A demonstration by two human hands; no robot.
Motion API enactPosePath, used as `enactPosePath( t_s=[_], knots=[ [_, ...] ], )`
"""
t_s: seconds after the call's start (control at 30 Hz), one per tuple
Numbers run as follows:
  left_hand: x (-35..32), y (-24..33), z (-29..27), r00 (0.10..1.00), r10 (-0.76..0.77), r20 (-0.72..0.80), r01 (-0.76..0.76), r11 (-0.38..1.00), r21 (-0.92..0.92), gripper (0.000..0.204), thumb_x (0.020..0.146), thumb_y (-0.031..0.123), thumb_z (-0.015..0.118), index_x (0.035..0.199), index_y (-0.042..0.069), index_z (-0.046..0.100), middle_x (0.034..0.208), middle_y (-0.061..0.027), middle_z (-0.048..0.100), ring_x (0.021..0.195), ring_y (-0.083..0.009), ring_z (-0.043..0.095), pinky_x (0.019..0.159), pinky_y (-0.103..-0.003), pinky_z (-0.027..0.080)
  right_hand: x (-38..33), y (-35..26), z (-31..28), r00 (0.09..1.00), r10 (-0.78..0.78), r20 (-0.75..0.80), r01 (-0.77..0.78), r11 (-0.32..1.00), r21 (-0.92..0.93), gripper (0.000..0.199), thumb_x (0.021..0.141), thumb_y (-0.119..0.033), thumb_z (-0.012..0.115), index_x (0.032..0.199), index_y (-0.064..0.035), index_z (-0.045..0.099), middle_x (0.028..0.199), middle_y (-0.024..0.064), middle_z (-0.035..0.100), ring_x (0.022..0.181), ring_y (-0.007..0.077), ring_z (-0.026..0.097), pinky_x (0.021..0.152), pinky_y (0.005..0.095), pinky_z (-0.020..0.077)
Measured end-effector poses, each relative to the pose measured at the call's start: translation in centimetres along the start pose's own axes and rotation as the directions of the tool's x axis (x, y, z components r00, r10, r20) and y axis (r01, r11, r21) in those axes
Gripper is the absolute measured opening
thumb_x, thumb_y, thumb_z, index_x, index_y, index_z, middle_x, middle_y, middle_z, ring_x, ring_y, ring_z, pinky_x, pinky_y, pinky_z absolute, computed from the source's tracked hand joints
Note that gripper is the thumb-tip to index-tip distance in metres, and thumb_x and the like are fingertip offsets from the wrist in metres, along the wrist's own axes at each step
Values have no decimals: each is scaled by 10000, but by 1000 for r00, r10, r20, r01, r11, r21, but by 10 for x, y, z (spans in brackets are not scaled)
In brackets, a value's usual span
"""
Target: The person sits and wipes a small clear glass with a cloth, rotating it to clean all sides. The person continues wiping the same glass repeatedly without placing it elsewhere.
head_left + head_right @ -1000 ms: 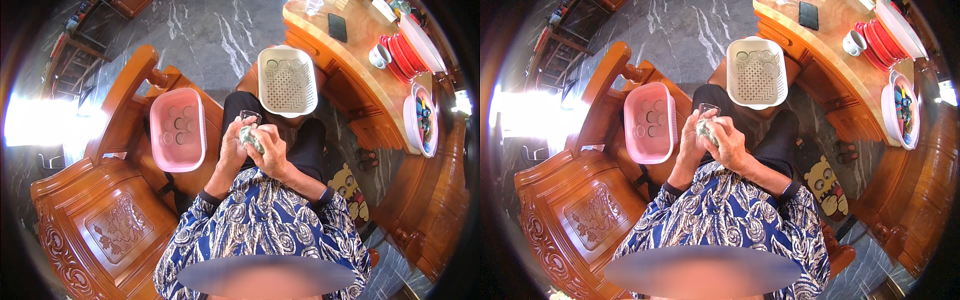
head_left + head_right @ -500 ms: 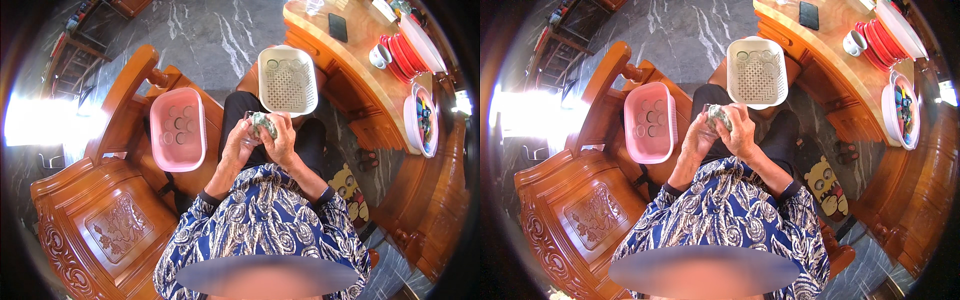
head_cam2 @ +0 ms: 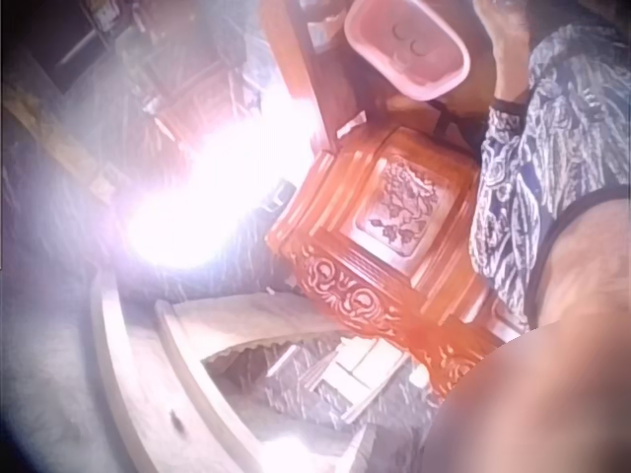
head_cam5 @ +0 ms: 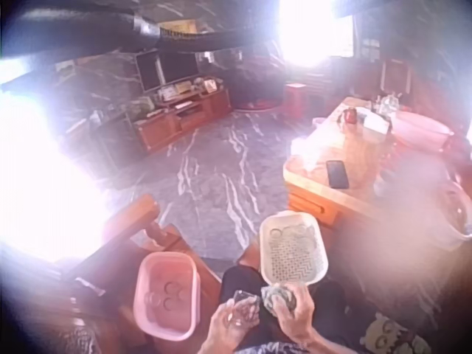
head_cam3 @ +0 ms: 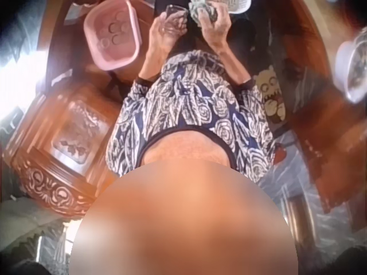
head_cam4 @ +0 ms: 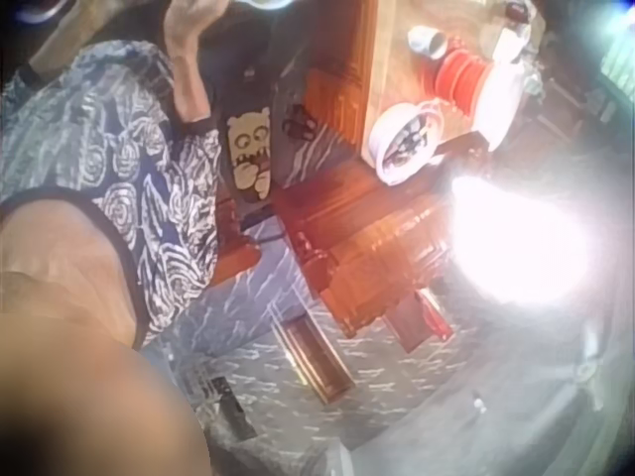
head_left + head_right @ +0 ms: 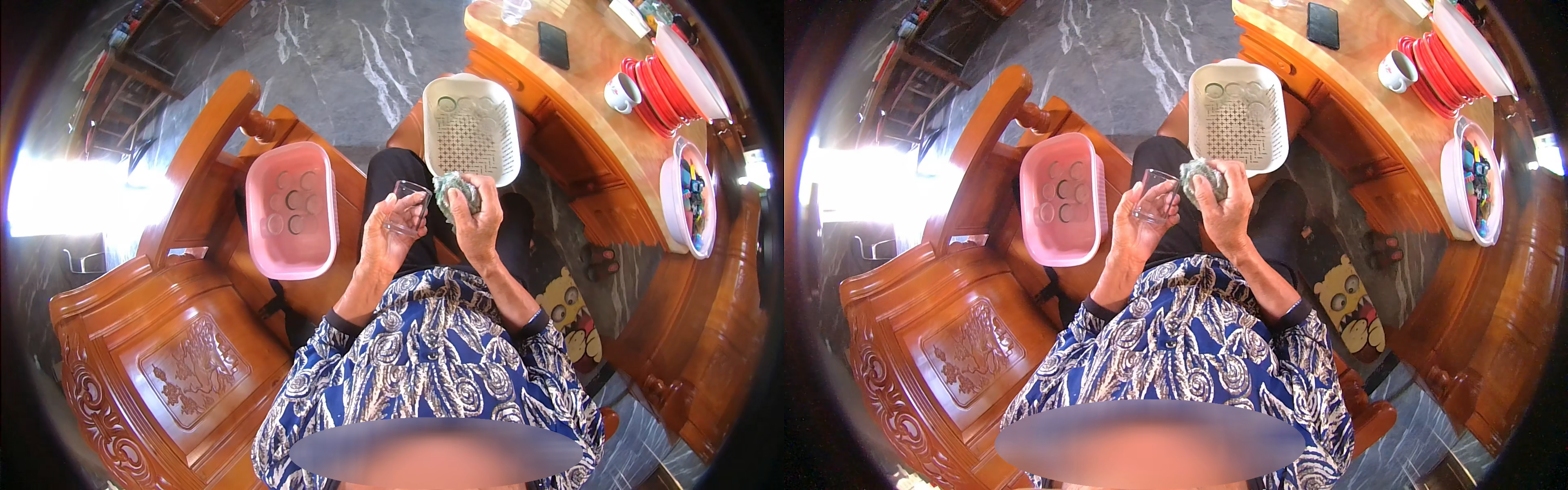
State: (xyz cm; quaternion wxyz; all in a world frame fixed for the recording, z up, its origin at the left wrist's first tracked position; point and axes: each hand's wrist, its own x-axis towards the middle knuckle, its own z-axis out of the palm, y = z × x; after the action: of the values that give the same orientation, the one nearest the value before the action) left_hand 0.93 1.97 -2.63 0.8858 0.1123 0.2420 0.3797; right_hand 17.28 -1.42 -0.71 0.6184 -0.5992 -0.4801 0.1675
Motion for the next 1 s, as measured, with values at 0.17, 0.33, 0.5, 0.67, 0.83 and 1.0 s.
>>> enactPosePath(
  t_s=[0.17,0.33,0.5,0.67,0.83,1.0],
  knots=[
    [-3,-3,14,999,28,-35,-29,999,-14,478,869,355,621,1176,-2,540,971,-102,638,842,-191,609,799,-350,477,-11,-17,10,990,-123,72,126,991,-35,243,800,-87,698,997,-8,578,938,131,580,845,257,588,738,327,491],
    [-2,-6,11,982,158,-99,-155,987,41,444,898,349,586,1169,1,529,1043,-112,610,939,-196,593,862,-351,477,-21,-28,12,951,-253,180,267,962,-62,274,767,-98,731,992,-32,588,928,125,568,799,280,609,678,344,520],
    [-5,2,17,995,82,-61,-82,997,2,460,918,374,571,1199,16,505,958,-119,605,882,-210,608,811,-336,508,-35,-36,16,889,-345,302,358,933,13,346,731,-104,749,1028,-46,582,958,111,556,850,288,618,683,345,539],
    [-4,0,14,995,80,-63,-79,996,30,479,904,364,606,1204,6,502,960,-127,612,886,-210,611,809,-333,511,-27,-35,16,897,-345,277,366,930,-29,327,746,-100,741,1025,-43,580,946,114,564,826,278,611,686,342,530],
    [-3,-1,16,991,112,-72,-110,994,23,413,880,307,617,1145,-7,570,1033,-97,630,908,-174,609,833,-343,501,-16,-21,15,919,-337,207,367,922,-127,321,763,-123,732,1036,-51,578,946,113,565,808,276,612,658,343,524],
    [-4,-5,4,999,-13,-49,11,999,-36,420,861,349,624,1098,3,604,1021,-93,656,934,-229,613,811,-400,487,-2,-6,11,950,-287,120,304,938,-166,291,796,-129,712,1034,-36,573,954,135,567,809,294,615,675,351,518]
  ],
)
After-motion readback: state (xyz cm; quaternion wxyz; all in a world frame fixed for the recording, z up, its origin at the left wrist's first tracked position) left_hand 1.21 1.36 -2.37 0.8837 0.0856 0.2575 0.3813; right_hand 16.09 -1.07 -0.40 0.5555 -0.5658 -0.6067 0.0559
